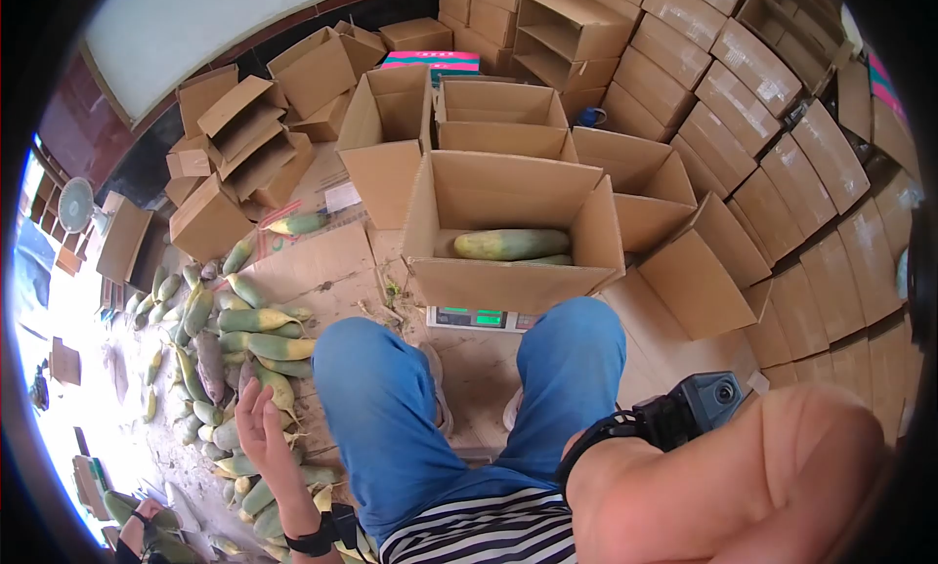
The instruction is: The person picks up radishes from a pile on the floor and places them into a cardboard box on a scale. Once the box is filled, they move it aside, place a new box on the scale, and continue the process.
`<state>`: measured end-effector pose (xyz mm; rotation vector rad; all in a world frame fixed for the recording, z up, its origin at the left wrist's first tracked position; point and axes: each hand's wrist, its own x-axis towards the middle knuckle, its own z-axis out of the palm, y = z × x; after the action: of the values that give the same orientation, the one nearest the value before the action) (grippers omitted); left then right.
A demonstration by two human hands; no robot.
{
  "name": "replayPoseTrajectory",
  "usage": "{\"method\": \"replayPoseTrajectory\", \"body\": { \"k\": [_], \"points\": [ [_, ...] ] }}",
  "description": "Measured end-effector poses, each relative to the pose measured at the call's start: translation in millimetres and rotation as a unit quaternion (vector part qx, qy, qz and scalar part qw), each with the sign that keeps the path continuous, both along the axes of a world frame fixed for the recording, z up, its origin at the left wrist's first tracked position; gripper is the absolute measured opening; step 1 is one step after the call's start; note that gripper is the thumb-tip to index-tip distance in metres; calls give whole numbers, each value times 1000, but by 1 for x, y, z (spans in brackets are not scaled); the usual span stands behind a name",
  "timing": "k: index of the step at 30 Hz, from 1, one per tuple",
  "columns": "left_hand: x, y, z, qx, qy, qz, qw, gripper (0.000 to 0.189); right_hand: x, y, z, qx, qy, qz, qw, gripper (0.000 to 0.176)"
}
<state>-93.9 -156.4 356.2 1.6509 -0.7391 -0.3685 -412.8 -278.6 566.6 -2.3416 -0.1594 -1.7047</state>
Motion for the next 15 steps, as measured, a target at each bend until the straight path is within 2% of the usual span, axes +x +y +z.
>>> {"method": "replayPoseTrajectory", "body": {
  "k": [15],
  "points": [
    [3, 6, -6, -1, 2, 11, 1000, 38, 3, 0, -1, 15, -22, 31, 999, 30]
  ]
}}
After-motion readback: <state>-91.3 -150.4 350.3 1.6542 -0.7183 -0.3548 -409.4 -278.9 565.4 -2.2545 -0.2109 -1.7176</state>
